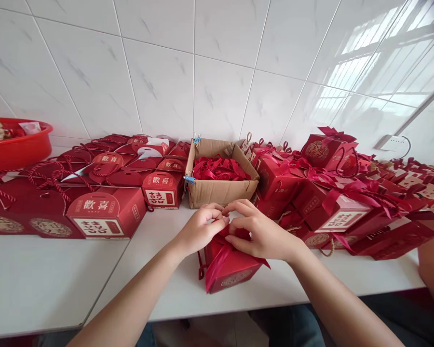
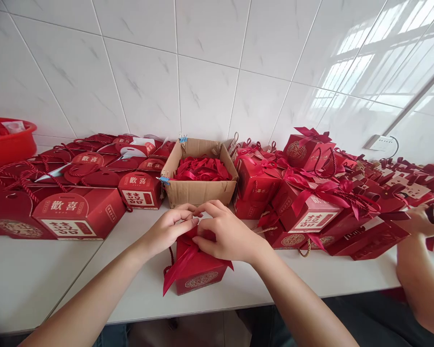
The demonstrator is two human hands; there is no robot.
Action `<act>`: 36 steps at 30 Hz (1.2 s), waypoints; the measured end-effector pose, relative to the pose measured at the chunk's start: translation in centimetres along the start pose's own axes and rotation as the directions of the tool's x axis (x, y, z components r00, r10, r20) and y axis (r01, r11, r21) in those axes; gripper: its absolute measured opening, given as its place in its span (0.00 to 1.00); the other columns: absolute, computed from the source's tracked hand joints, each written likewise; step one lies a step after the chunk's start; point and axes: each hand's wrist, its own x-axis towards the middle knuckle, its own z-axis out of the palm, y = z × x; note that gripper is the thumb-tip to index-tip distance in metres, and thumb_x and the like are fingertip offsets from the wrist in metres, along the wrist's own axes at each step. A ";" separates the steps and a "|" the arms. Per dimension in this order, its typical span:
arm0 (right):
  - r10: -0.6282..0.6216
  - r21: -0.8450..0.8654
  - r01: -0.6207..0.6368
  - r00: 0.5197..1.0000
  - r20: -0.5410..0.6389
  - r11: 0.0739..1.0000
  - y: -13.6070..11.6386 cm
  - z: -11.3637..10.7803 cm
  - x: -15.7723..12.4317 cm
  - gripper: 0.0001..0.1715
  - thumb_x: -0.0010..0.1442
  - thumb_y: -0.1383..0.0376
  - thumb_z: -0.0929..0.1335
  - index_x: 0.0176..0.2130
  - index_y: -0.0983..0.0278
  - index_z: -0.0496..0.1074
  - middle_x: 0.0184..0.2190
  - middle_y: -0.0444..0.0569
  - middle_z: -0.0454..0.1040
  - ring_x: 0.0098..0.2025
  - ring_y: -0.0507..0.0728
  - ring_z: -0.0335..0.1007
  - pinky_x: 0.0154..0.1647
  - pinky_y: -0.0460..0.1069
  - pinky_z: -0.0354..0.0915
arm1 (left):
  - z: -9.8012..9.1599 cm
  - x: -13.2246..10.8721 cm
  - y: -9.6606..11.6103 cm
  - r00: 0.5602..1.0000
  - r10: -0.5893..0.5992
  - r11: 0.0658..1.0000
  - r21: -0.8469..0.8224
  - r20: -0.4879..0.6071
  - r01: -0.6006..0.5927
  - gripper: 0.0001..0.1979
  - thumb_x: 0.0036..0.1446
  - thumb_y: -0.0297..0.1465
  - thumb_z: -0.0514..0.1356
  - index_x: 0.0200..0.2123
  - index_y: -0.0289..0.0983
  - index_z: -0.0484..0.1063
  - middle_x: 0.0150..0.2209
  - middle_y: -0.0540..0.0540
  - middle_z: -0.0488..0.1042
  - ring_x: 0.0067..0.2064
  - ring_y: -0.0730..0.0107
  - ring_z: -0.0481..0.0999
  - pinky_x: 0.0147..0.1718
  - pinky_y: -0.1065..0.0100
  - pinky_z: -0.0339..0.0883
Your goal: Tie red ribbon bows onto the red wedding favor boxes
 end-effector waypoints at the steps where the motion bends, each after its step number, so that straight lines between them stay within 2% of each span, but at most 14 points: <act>1: -0.005 -0.001 0.005 1.000 -0.001 1.000 0.0 0.1 0.0 0.08 0.60 0.67 0.68 0.28 0.66 0.72 0.50 0.54 0.67 0.55 0.59 0.60 0.57 0.54 0.63 | -0.1 0.0 -0.1 1.000 0.003 1.000 0.015 -0.006 -0.003 0.16 0.57 0.38 0.55 0.22 0.36 0.71 0.41 0.45 0.70 0.51 0.56 0.67 0.52 0.60 0.56; 4: -0.012 -0.013 0.012 1.000 -0.011 1.000 0.0 0.2 0.0 0.08 0.60 0.67 0.68 0.29 0.66 0.72 0.52 0.54 0.66 0.58 0.59 0.58 0.58 0.54 0.62 | -0.3 0.0 -0.5 0.999 0.002 0.997 0.074 -0.033 0.000 0.16 0.57 0.38 0.55 0.21 0.36 0.70 0.43 0.45 0.68 0.54 0.54 0.65 0.55 0.57 0.52; 9: -0.003 -0.029 0.002 1.000 -0.030 1.000 0.1 0.5 -0.3 0.06 0.61 0.67 0.67 0.31 0.65 0.72 0.52 0.54 0.67 0.57 0.58 0.58 0.57 0.53 0.63 | -0.4 0.2 -0.6 0.997 0.017 0.980 0.200 -0.079 0.000 0.17 0.58 0.39 0.53 0.23 0.37 0.72 0.45 0.45 0.67 0.52 0.55 0.65 0.55 0.57 0.54; 15: 0.035 -0.130 -0.038 0.999 -0.023 0.991 -0.2 0.4 -0.5 0.07 0.61 0.66 0.68 0.30 0.64 0.72 0.53 0.51 0.68 0.58 0.60 0.58 0.58 0.58 0.61 | 0.0 0.1 -0.6 0.995 0.009 0.973 0.229 -0.097 0.013 0.18 0.58 0.42 0.54 0.22 0.37 0.72 0.47 0.43 0.68 0.53 0.54 0.67 0.57 0.55 0.55; 17: 0.064 -0.133 -0.074 0.995 -0.071 0.988 -0.6 0.4 -0.9 0.08 0.61 0.63 0.69 0.30 0.63 0.72 0.55 0.49 0.67 0.60 0.62 0.57 0.59 0.59 0.59 | 0.0 0.0 -0.3 0.998 -0.020 0.982 0.187 -0.061 0.031 0.19 0.58 0.43 0.54 0.22 0.37 0.71 0.47 0.43 0.69 0.53 0.54 0.69 0.57 0.55 0.58; 19: 0.113 -0.080 -0.131 0.975 -0.192 0.988 -0.8 0.6 -2.3 0.08 0.60 0.59 0.70 0.38 0.61 0.73 0.59 0.50 0.64 0.61 0.62 0.56 0.61 0.60 0.57 | -0.2 -0.4 0.2 0.999 -0.048 0.990 0.131 -0.026 0.051 0.18 0.58 0.45 0.54 0.28 0.38 0.72 0.49 0.43 0.71 0.53 0.54 0.70 0.57 0.56 0.60; 21: 0.175 0.027 -0.178 0.915 -0.363 0.984 -0.9 1.2 -4.8 0.19 0.60 0.57 0.69 0.50 0.61 0.69 0.60 0.54 0.62 0.61 0.62 0.57 0.60 0.59 0.58 | -0.7 -1.4 0.6 0.996 -0.065 0.991 0.110 -0.056 0.071 0.18 0.60 0.47 0.52 0.44 0.43 0.73 0.56 0.44 0.69 0.59 0.54 0.67 0.59 0.56 0.59; 23: 0.225 0.136 -0.180 0.821 -0.524 0.974 -0.5 2.3 -8.1 0.17 0.64 0.61 0.65 0.52 0.61 0.67 0.56 0.56 0.65 0.57 0.60 0.63 0.56 0.56 0.63 | -1.1 -3.4 0.5 0.984 -0.078 0.983 0.153 -0.163 0.103 0.24 0.61 0.47 0.50 0.59 0.50 0.61 0.63 0.47 0.62 0.66 0.54 0.58 0.62 0.53 0.56; 26: 0.319 0.187 -0.266 0.653 -0.687 0.946 0.8 3.9 -13.0 0.08 0.66 0.66 0.61 0.41 0.62 0.69 0.37 0.50 0.72 0.41 0.56 0.70 0.41 0.50 0.67 | -0.8 -7.4 -0.5 0.952 -0.012 0.947 0.303 -0.305 0.109 0.26 0.61 0.42 0.50 0.63 0.54 0.56 0.65 0.51 0.59 0.66 0.50 0.56 0.61 0.48 0.59; 28: 0.390 0.198 -0.362 0.602 -0.697 0.911 1.8 4.4 -15.0 0.10 0.66 0.67 0.61 0.33 0.63 0.68 0.27 0.46 0.69 0.31 0.54 0.68 0.32 0.48 0.65 | 0.3 -9.6 -1.2 0.946 0.119 0.916 0.402 -0.302 0.013 0.30 0.59 0.39 0.52 0.64 0.53 0.54 0.65 0.49 0.60 0.65 0.49 0.60 0.60 0.48 0.62; 30: 0.420 0.188 -0.403 0.628 -0.655 0.896 2.5 4.4 -15.6 0.11 0.65 0.66 0.63 0.31 0.64 0.69 0.25 0.46 0.69 0.28 0.53 0.67 0.29 0.48 0.64 | 2.0 -10.6 -1.6 0.948 0.158 0.872 0.490 -0.276 -0.002 0.33 0.57 0.37 0.54 0.66 0.52 0.51 0.66 0.47 0.57 0.65 0.47 0.60 0.58 0.49 0.65; 32: 0.423 0.181 -0.395 0.699 -0.577 0.901 2.8 4.0 -15.1 0.10 0.65 0.65 0.62 0.39 0.64 0.73 0.34 0.51 0.74 0.31 0.53 0.70 0.29 0.47 0.66 | 3.4 -10.3 -1.6 0.957 0.161 0.829 0.559 -0.242 0.002 0.36 0.57 0.36 0.56 0.67 0.51 0.48 0.68 0.46 0.53 0.65 0.47 0.60 0.54 0.52 0.70; 34: 0.449 0.168 -0.423 0.758 -0.473 0.891 2.9 3.6 -14.0 0.17 0.66 0.63 0.61 0.52 0.62 0.70 0.50 0.56 0.72 0.41 0.56 0.74 0.32 0.47 0.70 | 4.3 -9.3 -1.7 0.960 0.170 0.804 0.594 -0.222 -0.005 0.35 0.58 0.35 0.56 0.67 0.51 0.47 0.68 0.45 0.50 0.65 0.48 0.60 0.50 0.55 0.74; 36: 0.496 0.110 -0.494 0.785 -0.371 0.863 2.9 3.3 -12.9 0.24 0.67 0.60 0.60 0.61 0.59 0.62 0.61 0.56 0.63 0.55 0.60 0.69 0.40 0.49 0.73 | 4.6 -8.0 -1.8 0.961 0.179 0.793 0.609 -0.212 -0.013 0.33 0.60 0.35 0.56 0.66 0.52 0.48 0.68 0.44 0.49 0.65 0.49 0.61 0.48 0.58 0.75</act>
